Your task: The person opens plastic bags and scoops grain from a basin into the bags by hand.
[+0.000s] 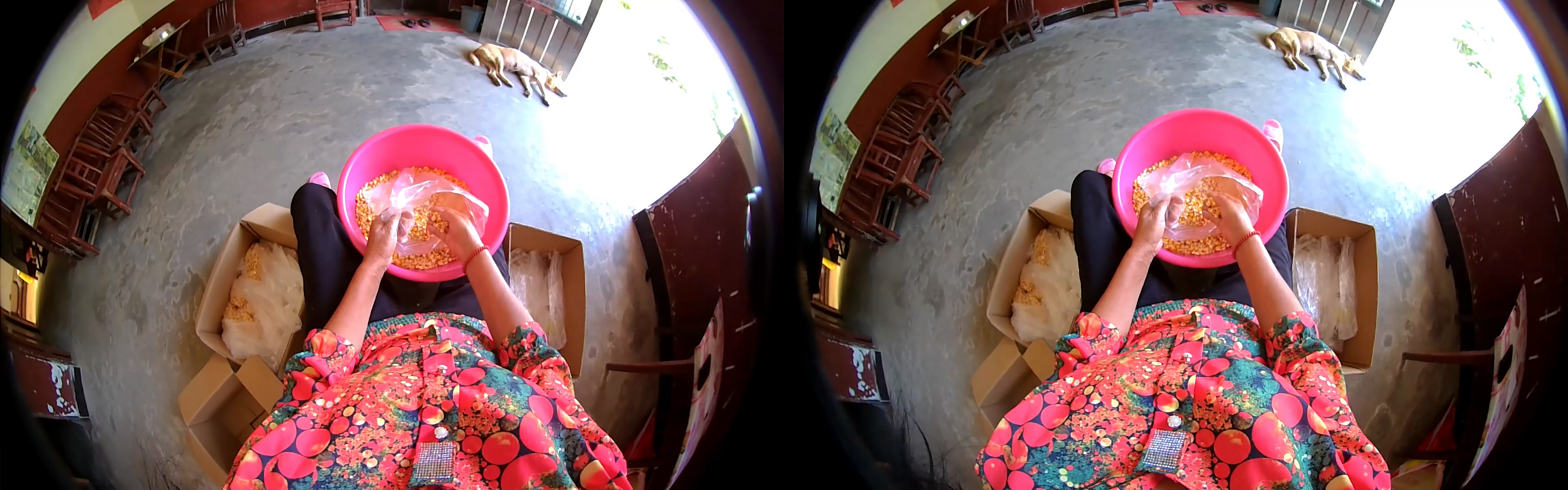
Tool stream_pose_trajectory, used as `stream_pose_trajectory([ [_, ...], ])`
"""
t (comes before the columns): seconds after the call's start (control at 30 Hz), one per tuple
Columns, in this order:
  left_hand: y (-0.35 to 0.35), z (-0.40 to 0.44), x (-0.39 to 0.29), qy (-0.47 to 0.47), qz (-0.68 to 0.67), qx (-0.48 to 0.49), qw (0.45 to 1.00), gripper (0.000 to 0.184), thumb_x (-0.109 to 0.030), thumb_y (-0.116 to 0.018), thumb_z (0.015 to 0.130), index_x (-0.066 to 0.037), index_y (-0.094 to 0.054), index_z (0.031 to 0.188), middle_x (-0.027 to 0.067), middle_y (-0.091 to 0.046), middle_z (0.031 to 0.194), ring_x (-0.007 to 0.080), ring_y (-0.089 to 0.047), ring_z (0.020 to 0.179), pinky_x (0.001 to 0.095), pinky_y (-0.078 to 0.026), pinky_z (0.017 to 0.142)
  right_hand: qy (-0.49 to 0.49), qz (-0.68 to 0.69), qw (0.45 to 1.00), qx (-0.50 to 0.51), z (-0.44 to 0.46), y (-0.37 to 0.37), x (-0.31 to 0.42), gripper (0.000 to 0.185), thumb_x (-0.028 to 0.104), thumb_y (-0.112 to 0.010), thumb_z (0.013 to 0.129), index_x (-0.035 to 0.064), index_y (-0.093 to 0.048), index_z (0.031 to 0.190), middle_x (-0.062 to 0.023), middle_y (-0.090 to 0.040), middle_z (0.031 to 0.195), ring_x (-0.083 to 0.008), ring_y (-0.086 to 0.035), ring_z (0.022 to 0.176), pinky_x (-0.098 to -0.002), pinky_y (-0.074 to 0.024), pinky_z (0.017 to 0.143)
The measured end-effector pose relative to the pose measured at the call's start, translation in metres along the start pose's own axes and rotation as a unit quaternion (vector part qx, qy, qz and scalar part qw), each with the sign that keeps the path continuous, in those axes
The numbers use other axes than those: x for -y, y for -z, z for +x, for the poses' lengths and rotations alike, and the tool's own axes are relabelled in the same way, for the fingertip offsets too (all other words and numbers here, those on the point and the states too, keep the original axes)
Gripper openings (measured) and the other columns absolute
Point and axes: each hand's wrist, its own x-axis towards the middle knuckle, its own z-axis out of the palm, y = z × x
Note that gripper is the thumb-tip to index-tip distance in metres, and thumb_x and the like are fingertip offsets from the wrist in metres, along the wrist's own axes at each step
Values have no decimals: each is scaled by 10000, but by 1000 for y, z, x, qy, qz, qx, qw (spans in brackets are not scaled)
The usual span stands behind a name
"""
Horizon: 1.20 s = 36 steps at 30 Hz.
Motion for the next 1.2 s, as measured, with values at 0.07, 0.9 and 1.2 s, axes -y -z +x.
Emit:
stream_pose_trajectory([
  [0.07, 1, 0, 1, -3, 1, 1, 1000, 210, -169, -417, 847, -17, -554, 799, -11, -462, 568, 55, -404, 491, 188, -327, 458, 139, -155, 977, 38, 11, 3, -6, 288, 30, -482, 756, -8, -479, 1041, -120, -492, 1027, -222, -461, 998, -306, -441, 756],
  [0.9, 2, 1, 2, 8, -16, 0, 1000, 210, -187, -445, 836, -18, -562, 792, 1, -504, 607, 57, -435, 514, 190, -356, 481, 9, -695, 682, 227, -23, -36, 8, 325, 251, -450, 704, -6, -592, 841, -198, -577, 819, -328, -554, 773, -378, -429, 695],
  [1.2, 2, 1, 3, 4, -10, -14, 1000, 220, -200, -446, 837, -19, -561, 788, -3, -497, 600, 55, -431, 515, 186, -349, 479, 0, -599, 734, 319, -24, -43, 11, 405, 353, -469, 727, 5, -572, 905, -189, -582, 836, -281, -562, 764, -366, -416, 691],
])
